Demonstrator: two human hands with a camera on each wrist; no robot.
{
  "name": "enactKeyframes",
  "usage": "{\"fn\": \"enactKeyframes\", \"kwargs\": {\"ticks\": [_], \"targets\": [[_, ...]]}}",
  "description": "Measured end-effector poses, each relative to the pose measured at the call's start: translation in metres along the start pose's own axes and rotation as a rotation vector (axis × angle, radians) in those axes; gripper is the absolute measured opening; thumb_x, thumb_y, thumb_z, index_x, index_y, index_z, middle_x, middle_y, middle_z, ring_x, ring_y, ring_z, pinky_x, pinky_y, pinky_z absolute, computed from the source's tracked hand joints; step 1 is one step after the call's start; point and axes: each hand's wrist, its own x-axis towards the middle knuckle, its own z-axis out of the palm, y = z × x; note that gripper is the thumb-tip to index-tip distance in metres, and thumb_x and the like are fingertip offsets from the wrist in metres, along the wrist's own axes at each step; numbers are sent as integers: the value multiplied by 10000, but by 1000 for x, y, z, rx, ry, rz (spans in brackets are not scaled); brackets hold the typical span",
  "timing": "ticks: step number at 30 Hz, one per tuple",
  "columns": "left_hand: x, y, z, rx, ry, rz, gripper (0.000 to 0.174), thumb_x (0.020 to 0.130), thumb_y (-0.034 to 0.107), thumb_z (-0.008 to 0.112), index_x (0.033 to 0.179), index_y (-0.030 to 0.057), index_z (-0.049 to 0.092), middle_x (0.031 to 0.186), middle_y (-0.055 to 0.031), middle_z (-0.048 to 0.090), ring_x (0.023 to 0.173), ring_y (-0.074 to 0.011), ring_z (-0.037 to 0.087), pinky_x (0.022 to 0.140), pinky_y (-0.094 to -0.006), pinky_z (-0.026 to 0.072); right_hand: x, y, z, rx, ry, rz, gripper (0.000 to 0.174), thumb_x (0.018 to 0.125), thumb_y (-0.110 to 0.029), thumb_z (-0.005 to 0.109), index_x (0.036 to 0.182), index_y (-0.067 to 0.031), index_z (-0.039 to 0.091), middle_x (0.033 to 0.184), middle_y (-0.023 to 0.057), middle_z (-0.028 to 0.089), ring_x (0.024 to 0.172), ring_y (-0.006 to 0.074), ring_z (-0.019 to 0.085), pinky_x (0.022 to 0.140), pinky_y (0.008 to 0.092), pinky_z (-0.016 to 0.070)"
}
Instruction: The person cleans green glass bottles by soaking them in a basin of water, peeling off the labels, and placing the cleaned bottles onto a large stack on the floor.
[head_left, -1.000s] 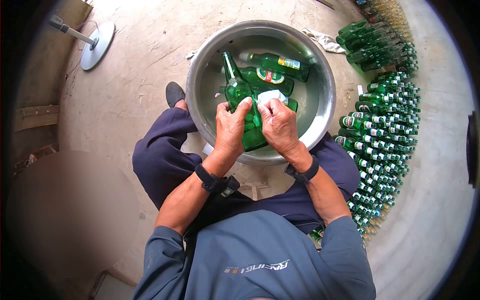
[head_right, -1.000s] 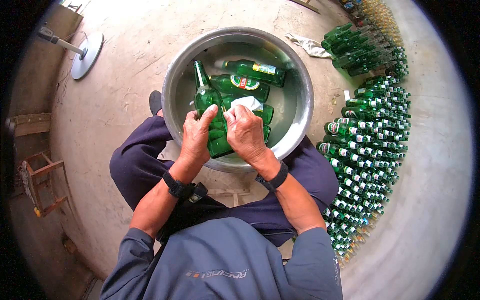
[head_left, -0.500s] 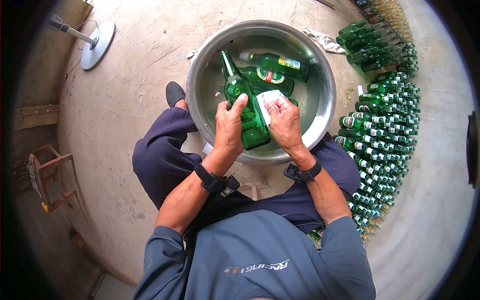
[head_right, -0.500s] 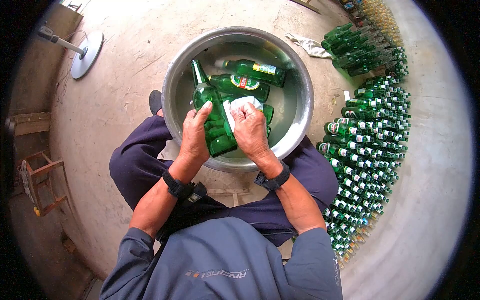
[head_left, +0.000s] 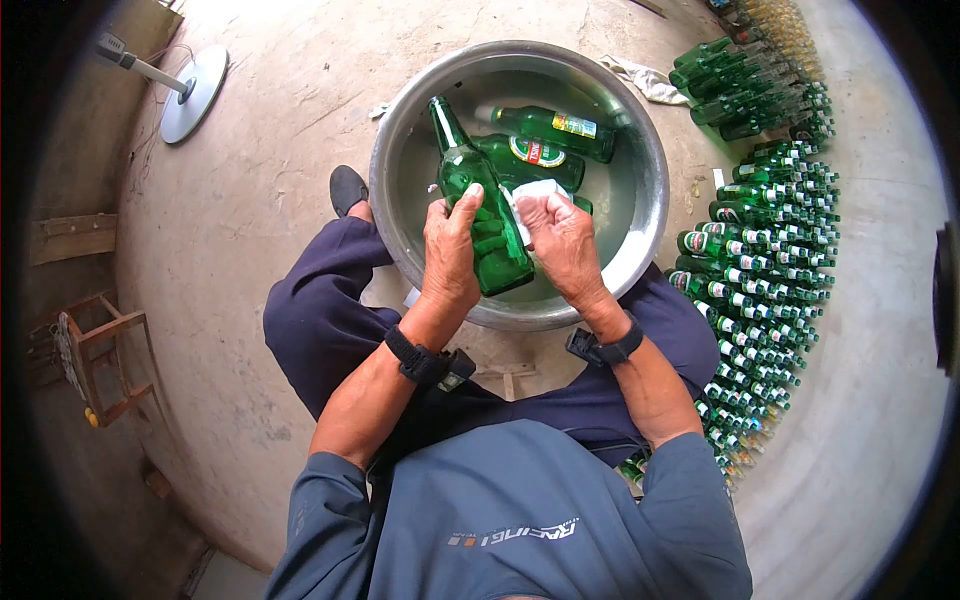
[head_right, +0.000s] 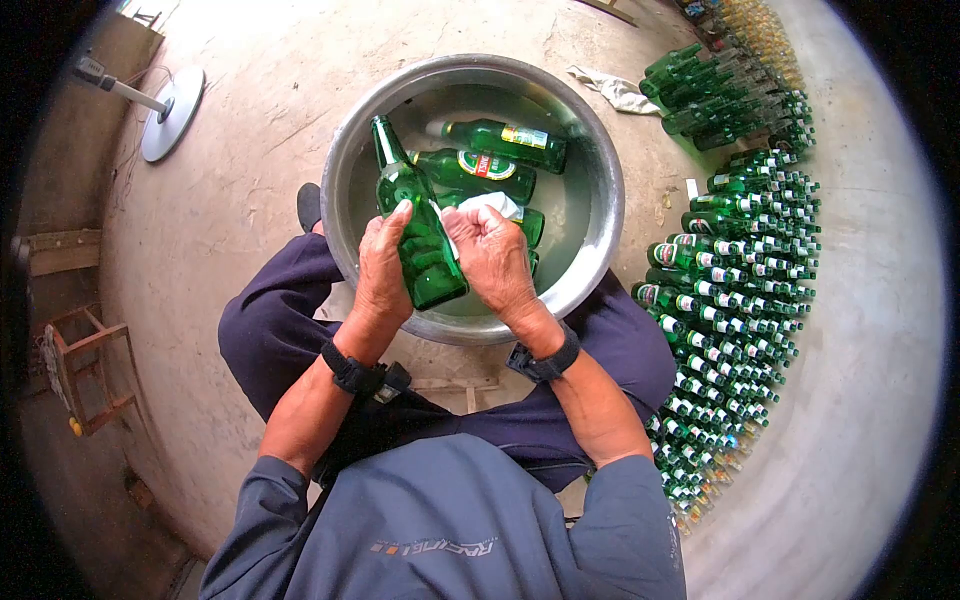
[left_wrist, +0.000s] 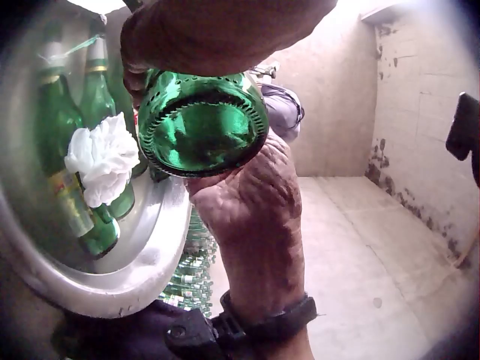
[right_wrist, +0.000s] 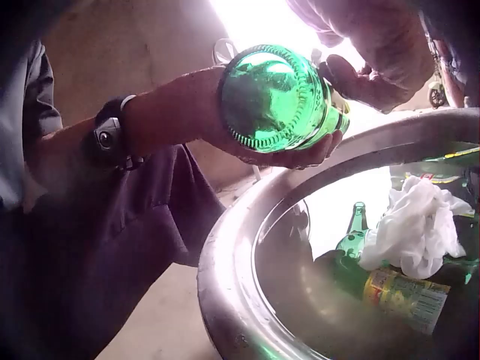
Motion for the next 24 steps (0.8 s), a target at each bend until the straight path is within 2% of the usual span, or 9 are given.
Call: {"fn": "enactKeyframes", "kwargs": {"ticks": [1,5,7,11,14,16,20,22,24], "targets": [[3,-3,-2,16,1,19,406,927,316,722,1139,19,544,980,-80,634,810,-160,661,704,-329,584,0,2,3,-81,8,-177,240,971,-225,714,944,10,672,692,1,603,630,79,558,579,286,482],[-2,3,3,-4,-29,-4,420,922,309,742,1149,11,553,996,-80,644,793,-147,655,693,-304,577,-4,1,3,-251,28,-237,199,950,-178,727,912,2,655,681,58,608,617,137,581,583,322,489],[-1,1,1,-7,-64,-2,424,918,299,752,1156,8,555,992,-81,647,793,-145,658,696,-303,578,-1,4,2,-363,66,-300,177,947,-132,709,873,2,621,686,124,604,601,203,583,580,348,480],[-3,2,2,5,-101,-21,445,898,278,782,1168,3,559,978,-78,654,804,-143,668,709,-304,584,-2,0,2,-345,79,-310,179,951,-94,685,839,5,586,705,165,602,584,254,563,577,361,470],[-1,1,1,-43,-175,3,443,889,267,788,1159,3,558,970,-77,656,810,-147,677,702,-320,593,-4,-2,3,-273,92,-266,167,959,-79,673,844,8,588,686,124,584,583,192,537,578,340,461],[0,4,1,-54,-186,-2,430,885,255,783,1159,12,558,965,-77,656,799,-152,678,692,-330,596,-4,-5,2,-218,103,-222,148,964,-62,662,853,11,596,676,65,563,607,122,502,580,312,445],[-3,14,4,-112,-167,-43,365,889,247,743,1146,52,572,935,-67,653,770,-166,678,657,-346,600,-2,-5,-3,-124,108,-122,124,966,-52,658,873,15,611,682,20,545,645,76,479,581,285,433],[0,15,-1,-131,-183,-84,346,893,269,729,1132,64,586,924,-65,653,767,-174,677,665,-350,601,0,-2,-7,-117,104,-134,144,998,-113,657,896,-12,650,735,-43,581,601,19,487,501,219,414],[2,16,-3,-150,-199,-124,330,897,292,714,1118,75,599,912,-62,653,764,-181,677,673,-354,601,0,-6,-9,-106,115,-121,145,1001,-117,656,900,-13,653,735,-46,584,602,18,489,500,218,412]]}}
